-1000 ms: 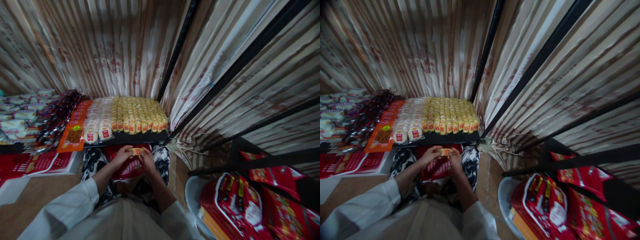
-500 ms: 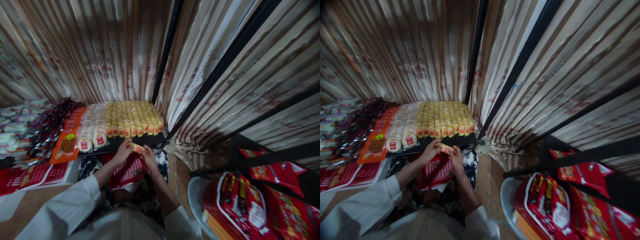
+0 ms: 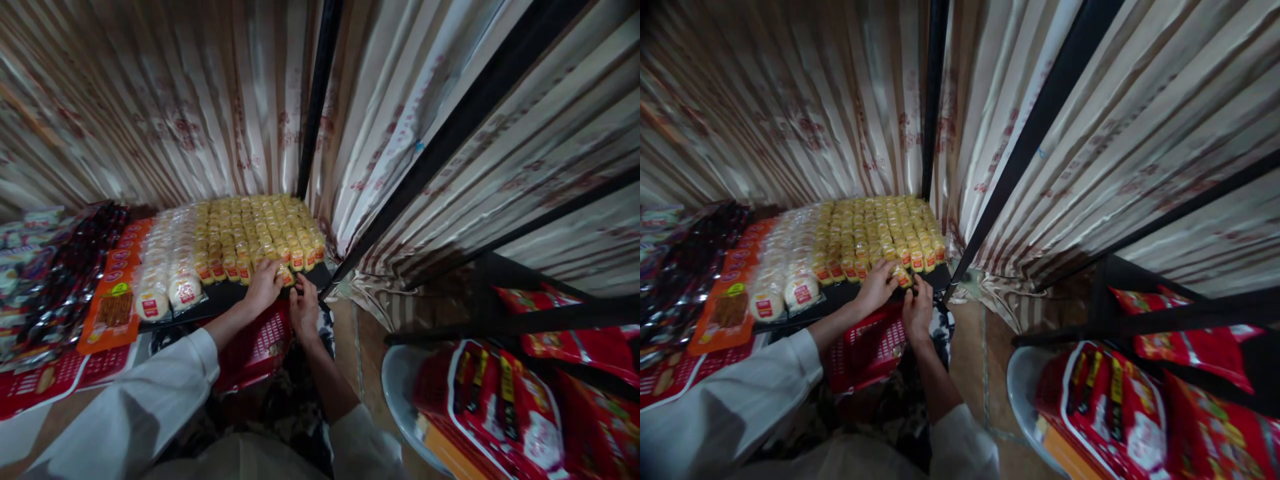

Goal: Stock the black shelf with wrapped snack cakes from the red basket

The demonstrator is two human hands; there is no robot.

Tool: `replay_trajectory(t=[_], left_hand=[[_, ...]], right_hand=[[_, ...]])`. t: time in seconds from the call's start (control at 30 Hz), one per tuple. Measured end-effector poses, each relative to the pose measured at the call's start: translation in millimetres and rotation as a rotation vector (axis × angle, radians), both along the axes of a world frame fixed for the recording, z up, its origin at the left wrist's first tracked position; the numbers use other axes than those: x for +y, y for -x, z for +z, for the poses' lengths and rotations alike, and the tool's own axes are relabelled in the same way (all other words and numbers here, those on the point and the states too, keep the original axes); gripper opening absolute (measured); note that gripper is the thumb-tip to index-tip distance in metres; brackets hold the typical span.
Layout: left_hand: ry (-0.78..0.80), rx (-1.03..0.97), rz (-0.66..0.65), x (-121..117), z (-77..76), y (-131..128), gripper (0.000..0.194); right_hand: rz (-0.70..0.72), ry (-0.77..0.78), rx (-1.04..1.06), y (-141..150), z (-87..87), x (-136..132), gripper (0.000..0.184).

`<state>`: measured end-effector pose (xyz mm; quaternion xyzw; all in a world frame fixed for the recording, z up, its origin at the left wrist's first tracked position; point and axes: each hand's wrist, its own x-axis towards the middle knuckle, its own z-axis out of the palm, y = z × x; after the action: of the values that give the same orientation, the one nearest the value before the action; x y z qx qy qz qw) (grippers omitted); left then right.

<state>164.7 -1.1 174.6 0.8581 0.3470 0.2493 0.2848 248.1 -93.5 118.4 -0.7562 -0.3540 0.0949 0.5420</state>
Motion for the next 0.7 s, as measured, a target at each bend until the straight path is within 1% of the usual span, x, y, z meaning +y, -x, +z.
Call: replay_trajectory(t=[0.17,0.27,0.4,0.5,0.6,0.7], left_hand=[[-0.159,0.129,-0.021,6,1.6,-13,0.046],[-0.288,0.230,-0.028,8,1.8,-18,0.042],[-0.440,0.339,-0.028,11,1.9,-21,0.037],[-0.487,0.357,-0.026,13,1.3,-23,0.037],[-0.502,0.360,-0.024,13,-0.8,-24,0.036],[-0.513,0.350,-0.022,14,-4.0,-25,0.036]], right_hand=[[0.032,-0.014,-0.094,-8,-0.7,11,0.038],[0.082,-0.025,-0.079,-14,-5.4,18,0.037],[0.109,-0.031,-0.044,-16,-10.1,23,0.039],[0.128,-0.067,-0.019,-15,-11.3,25,0.041],[0.146,-0.105,-0.002,-15,-12.4,27,0.032],[0.157,-0.099,-0.039,-15,-14.2,27,0.025]])
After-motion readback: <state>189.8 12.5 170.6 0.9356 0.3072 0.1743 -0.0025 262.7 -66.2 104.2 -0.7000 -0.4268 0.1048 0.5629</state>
